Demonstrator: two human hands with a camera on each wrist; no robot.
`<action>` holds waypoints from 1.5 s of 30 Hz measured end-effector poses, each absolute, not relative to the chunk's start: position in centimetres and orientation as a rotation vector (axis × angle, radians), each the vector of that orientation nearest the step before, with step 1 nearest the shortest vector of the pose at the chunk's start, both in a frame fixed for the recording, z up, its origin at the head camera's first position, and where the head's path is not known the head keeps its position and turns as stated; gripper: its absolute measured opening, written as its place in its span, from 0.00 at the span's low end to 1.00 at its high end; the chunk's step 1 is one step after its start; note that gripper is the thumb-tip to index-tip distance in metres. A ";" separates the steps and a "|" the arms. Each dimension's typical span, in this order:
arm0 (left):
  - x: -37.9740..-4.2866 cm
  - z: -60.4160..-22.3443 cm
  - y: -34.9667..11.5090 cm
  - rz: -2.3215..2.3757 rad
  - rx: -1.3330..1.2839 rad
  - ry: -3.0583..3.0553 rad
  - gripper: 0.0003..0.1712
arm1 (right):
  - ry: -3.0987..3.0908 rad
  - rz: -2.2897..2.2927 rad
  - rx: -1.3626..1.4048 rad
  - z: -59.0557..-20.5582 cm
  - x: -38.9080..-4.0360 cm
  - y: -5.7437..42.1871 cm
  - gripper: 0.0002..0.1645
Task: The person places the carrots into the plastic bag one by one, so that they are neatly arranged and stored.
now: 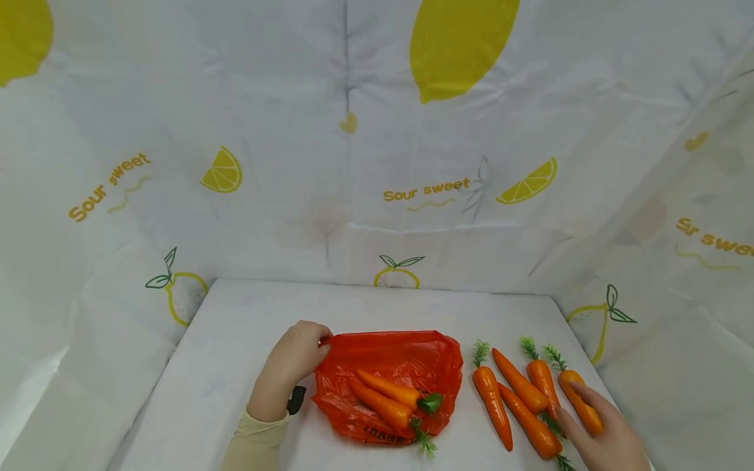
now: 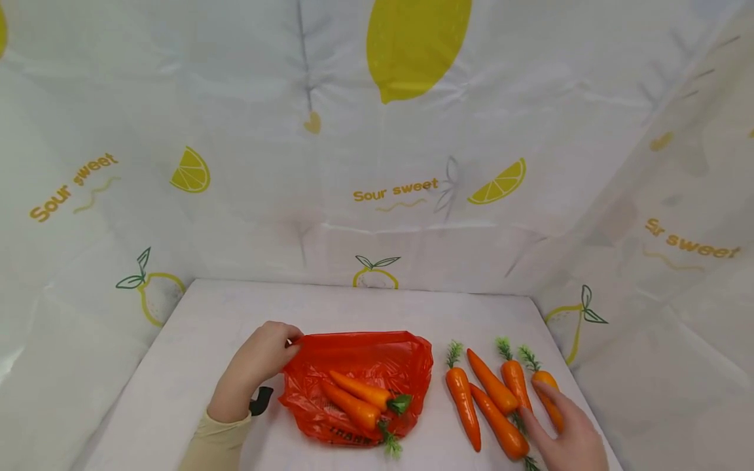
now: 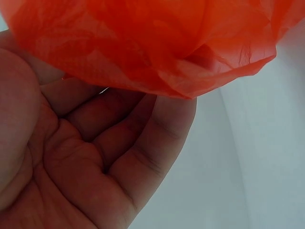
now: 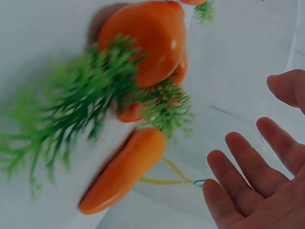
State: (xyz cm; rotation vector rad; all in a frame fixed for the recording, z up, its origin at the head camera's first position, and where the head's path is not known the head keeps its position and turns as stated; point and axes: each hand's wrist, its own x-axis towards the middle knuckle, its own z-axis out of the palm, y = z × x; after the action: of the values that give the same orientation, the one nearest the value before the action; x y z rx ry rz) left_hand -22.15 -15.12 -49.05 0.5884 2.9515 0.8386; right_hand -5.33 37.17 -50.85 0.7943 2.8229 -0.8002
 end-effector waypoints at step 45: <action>-22.4 -49.1 -15.4 0.791 0.555 2.928 0.09 | 2.869 -0.774 0.989 -55.4 -4.8 41.4 0.55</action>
State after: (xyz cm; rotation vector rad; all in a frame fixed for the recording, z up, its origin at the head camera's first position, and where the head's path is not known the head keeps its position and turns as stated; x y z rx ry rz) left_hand -22.39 -15.36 -49.12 0.5550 2.9275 0.7905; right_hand -4.76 41.42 -55.40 0.9890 2.8694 -0.7740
